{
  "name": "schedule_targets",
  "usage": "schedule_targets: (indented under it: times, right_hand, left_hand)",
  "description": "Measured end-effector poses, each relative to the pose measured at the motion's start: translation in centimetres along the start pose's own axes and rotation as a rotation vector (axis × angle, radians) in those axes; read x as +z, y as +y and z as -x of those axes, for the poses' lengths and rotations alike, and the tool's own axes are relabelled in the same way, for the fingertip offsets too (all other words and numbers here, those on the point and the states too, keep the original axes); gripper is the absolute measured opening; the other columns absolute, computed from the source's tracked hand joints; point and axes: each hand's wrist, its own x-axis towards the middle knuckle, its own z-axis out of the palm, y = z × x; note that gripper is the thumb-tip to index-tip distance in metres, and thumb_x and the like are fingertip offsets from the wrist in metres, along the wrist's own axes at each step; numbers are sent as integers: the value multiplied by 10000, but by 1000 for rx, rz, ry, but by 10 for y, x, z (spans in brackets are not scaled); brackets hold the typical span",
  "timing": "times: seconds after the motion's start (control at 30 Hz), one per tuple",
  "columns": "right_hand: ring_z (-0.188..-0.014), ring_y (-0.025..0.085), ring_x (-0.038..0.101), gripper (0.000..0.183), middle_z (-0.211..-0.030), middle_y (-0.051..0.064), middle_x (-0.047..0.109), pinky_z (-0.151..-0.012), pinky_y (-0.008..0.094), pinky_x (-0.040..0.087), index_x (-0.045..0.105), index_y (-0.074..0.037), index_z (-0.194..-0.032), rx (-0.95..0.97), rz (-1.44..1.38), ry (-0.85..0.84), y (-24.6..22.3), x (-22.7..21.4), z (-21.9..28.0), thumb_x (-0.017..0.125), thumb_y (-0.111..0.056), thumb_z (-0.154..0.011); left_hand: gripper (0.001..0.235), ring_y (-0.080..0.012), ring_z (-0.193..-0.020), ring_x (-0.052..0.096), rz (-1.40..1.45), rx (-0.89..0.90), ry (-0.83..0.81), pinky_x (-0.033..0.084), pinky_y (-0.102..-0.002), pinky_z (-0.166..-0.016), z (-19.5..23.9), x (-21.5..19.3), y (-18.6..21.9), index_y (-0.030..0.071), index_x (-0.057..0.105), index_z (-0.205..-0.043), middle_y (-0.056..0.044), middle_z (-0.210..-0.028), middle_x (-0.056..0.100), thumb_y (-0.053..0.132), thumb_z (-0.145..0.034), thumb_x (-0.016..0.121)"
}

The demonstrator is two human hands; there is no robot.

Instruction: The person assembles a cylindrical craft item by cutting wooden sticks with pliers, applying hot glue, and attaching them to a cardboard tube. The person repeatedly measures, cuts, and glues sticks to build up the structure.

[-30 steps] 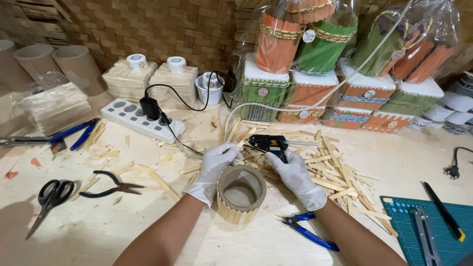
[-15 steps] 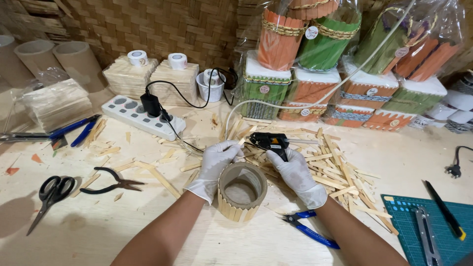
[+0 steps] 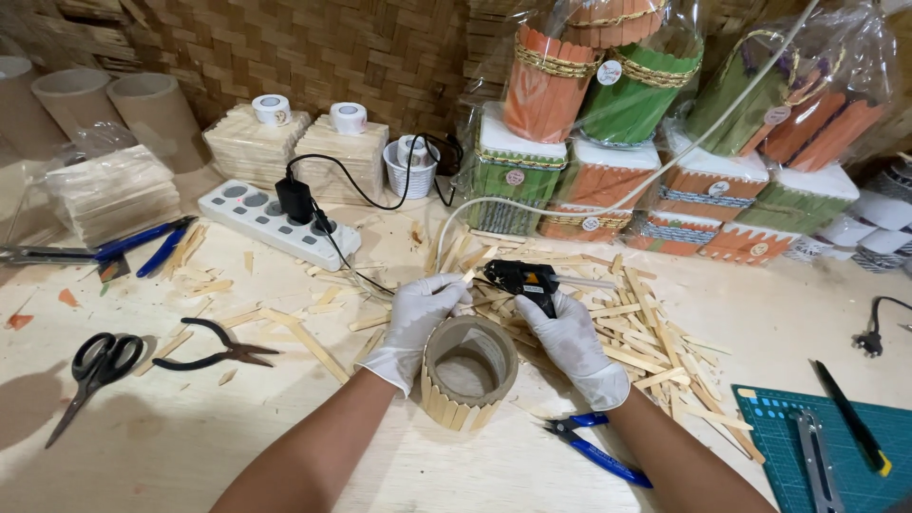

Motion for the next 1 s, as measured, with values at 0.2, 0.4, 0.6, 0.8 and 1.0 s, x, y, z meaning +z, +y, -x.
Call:
schedule_targets:
  times: [0.2,0.4,0.6,0.8,1.0]
  right_hand:
    - [-632,94,594,140,-643,10,700,-667,240,514,818,-181,-831,-31,15,-5,-6,-1,4,891,-299,-812]
    - [-629,106,602,149,-650,-8,694,-671,267,516,824,-225,-840,-37,36,-12,7,0,-7,904,-342,-795]
    - [-653,100,591,125,-658,-13,677,-670,250,504,824,-212,-863,-56,41,-8,2,-1,-3,885,-310,-817]
    - [-677,136,595,158,-682,24,672,-672,269,506,826,-180,-899,-57,51,-2,5,0,-3,880,-302,-816]
    - [-648,104,599,162,-651,-8,675,-641,256,506,826,-216,-859,-48,66,4,0,1,0,900,-344,-794]
  left_hand:
    - [244,-64,-512,633,-21,15,-1,499,-185,-486,-1,-2,-3,24,794,-1088,-151,-774,771,119,-877,719]
    - [229,-62,-511,633,8,7,-5,489,-179,-483,-7,-4,-9,27,801,-1072,-154,-785,776,126,-879,729]
    - [250,-73,-508,646,29,-15,4,508,-185,-480,-7,-2,-10,16,789,-1097,-161,-789,776,124,-881,722]
    - [246,-53,-531,631,5,9,-3,503,-179,-505,-5,-3,-11,14,792,-1082,-130,-793,775,108,-865,723]
    - [241,-52,-530,637,-5,-1,8,502,-177,-505,6,-1,7,32,801,-1071,-130,-794,784,117,-857,729]
